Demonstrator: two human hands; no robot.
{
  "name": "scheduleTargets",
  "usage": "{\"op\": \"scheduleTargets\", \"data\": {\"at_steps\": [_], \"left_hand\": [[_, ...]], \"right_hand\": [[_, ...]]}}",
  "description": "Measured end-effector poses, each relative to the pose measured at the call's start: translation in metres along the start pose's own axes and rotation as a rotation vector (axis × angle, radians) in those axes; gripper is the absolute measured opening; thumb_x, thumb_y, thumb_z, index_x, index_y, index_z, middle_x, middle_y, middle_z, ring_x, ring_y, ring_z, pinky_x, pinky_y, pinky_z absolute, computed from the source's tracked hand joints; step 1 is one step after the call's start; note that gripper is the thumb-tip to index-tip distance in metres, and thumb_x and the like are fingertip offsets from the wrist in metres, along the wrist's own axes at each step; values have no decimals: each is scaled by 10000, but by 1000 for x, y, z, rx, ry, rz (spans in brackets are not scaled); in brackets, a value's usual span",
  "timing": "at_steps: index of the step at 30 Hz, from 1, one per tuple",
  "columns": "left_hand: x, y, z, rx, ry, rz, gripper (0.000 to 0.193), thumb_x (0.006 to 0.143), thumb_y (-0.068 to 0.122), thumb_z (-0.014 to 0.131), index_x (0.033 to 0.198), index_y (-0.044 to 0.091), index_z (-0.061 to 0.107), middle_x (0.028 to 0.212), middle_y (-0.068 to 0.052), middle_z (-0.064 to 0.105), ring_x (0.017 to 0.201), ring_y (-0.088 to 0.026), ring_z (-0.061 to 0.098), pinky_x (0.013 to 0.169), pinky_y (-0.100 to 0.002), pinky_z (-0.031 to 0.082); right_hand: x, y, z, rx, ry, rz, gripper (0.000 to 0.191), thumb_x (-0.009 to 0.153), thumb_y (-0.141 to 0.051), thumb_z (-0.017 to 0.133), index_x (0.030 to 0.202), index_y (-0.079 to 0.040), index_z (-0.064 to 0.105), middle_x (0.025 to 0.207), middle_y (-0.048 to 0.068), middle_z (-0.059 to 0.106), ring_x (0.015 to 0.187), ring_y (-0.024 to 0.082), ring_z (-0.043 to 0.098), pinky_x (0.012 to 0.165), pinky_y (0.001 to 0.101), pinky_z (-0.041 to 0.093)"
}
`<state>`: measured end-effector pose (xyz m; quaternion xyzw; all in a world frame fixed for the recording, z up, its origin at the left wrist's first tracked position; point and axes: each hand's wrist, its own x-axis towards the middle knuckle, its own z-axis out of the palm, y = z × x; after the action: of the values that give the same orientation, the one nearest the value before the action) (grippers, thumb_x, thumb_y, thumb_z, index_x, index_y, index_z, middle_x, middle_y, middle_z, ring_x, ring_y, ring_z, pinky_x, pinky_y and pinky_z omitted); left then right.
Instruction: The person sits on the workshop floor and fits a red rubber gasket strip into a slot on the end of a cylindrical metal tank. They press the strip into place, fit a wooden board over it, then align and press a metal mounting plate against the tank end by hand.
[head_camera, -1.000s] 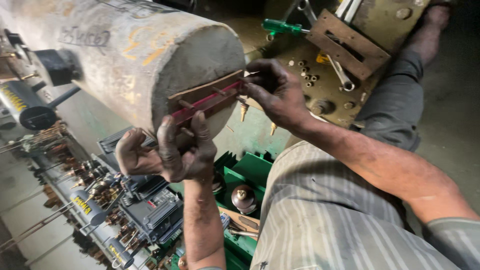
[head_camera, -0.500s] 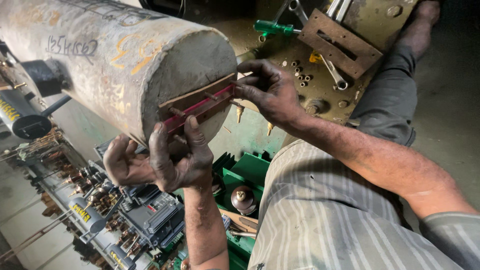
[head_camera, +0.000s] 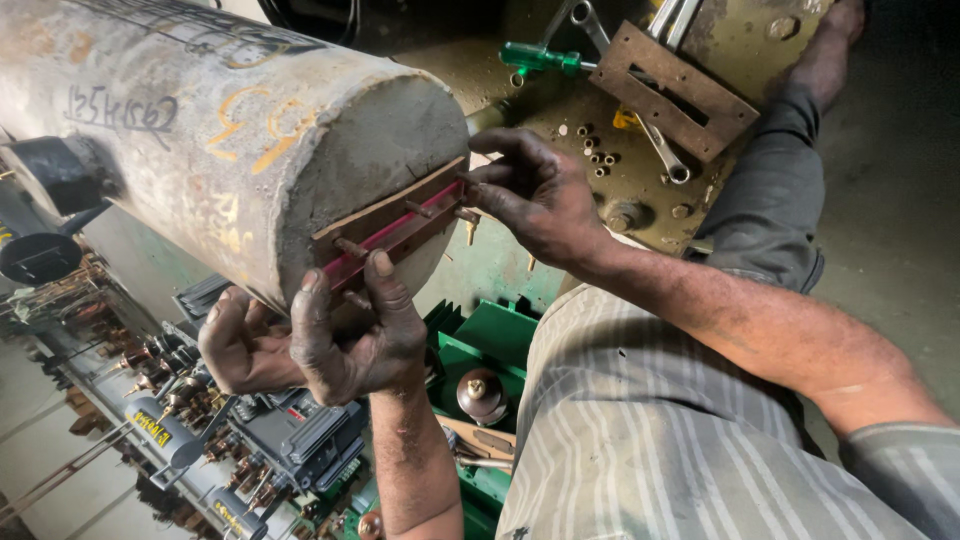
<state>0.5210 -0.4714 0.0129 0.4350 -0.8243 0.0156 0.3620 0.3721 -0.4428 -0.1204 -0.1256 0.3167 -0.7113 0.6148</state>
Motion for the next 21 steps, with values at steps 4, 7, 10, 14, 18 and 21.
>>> {"op": "scheduleTargets", "data": {"at_steps": [4, 7, 10, 14, 18, 21], "left_hand": [[6, 3, 7, 16, 52, -127, 451, 859, 96, 927, 1197, 29, 635, 1033, -130, 715, 748, -145, 658, 680, -253, 561], [17, 11, 6, 96, 33, 39, 434, 903, 136, 915, 1228, 122, 628, 1292, -123, 488, 1144, -206, 518, 947, -364, 497], [33, 14, 6, 125, -7, 103, 412, 892, 193, 903, 1207, 186, 638, 1404, -125, 341, 1369, -291, 409, 1049, -434, 453], [42, 15, 11, 137, -1, 114, 413, 884, 209, 897, 1202, 191, 633, 1407, -111, 341, 1367, -276, 400, 1046, -429, 455], [41, 14, 16, 108, -3, 54, 412, 937, 207, 903, 1225, 171, 609, 1379, -139, 324, 1359, -310, 392, 1064, -473, 438], [43, 10, 15, 125, -17, 69, 407, 927, 183, 899, 1220, 170, 616, 1410, -132, 331, 1356, -287, 383, 1080, -469, 430]], "right_hand": [[5, 1, -3, -119, 5, -16, 418, 997, -31, 697, 1371, 45, 526, 1147, 145, 737, 1099, 191, 737, 1000, 326, 642], [8, 0, -4, -145, 10, -30, 430, 988, -32, 709, 1370, 44, 528, 1139, 142, 735, 1095, 183, 738, 984, 319, 645], [10, 0, -4, -109, 0, -44, 425, 1000, -39, 696, 1376, 49, 517, 1191, 147, 713, 1134, 182, 729, 1007, 321, 618], [15, 2, -4, -67, -25, -62, 411, 1026, -59, 671, 1384, 60, 509, 1227, 171, 696, 1151, 202, 734, 1025, 338, 587], [22, 3, -6, -171, -59, -142, 385, 1049, -82, 660, 1372, 66, 513, 1309, 188, 652, 1192, 231, 731, 1023, 346, 589], [27, 4, -3, -189, -57, -149, 392, 1043, -68, 664, 1377, 68, 510, 1295, 190, 657, 1174, 237, 737, 1018, 346, 590]]}}
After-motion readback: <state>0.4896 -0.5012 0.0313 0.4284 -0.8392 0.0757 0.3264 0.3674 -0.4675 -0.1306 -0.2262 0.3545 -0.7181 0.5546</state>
